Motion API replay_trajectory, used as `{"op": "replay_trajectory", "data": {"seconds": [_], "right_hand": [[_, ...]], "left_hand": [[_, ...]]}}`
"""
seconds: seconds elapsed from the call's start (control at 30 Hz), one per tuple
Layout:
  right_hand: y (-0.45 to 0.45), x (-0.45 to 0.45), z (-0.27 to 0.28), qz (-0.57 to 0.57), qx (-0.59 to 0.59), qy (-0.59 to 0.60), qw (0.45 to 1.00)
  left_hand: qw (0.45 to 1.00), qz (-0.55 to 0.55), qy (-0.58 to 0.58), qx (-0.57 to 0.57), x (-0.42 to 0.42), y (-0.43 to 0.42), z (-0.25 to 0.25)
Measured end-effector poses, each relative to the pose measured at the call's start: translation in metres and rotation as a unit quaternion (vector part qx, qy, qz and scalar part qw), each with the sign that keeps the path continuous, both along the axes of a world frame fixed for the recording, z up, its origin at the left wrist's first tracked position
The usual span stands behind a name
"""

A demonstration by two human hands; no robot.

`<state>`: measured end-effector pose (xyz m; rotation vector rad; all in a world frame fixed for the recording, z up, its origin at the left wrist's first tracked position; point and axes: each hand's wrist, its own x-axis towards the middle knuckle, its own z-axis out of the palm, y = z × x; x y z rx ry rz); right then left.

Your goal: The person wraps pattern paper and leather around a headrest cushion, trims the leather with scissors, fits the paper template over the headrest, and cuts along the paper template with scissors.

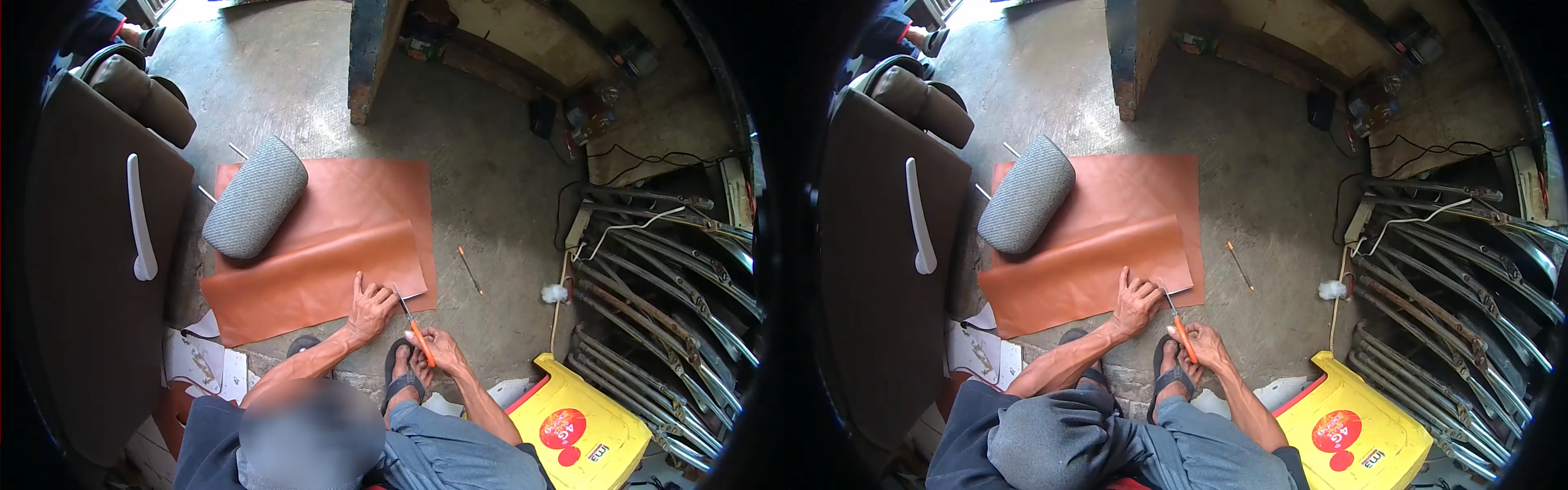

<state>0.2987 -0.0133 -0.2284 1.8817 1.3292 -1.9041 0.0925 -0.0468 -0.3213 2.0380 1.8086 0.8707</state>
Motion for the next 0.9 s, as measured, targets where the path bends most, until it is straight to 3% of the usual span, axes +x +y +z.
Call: {"op": "replay_trajectory", "data": {"seconds": [0.27, 0.43, 0.9], "right_hand": [[-0.008, 0.004, -0.018, 0.005, 0.021, -0.001, 1.000], [-0.009, -0.003, -0.006, -0.074, -0.025, 0.038, 0.996], [-0.009, 0.003, -0.011, -0.036, 0.027, 0.037, 0.998]], "left_hand": [[1.000, -0.007, 0.009, 0.005, -0.001, -0.002, -0.005], [1.000, -0.008, 0.011, 0.013, -0.001, -0.001, -0.003], [0.999, 0.023, -0.004, 0.022, -0.001, -0.007, -0.005]]}}
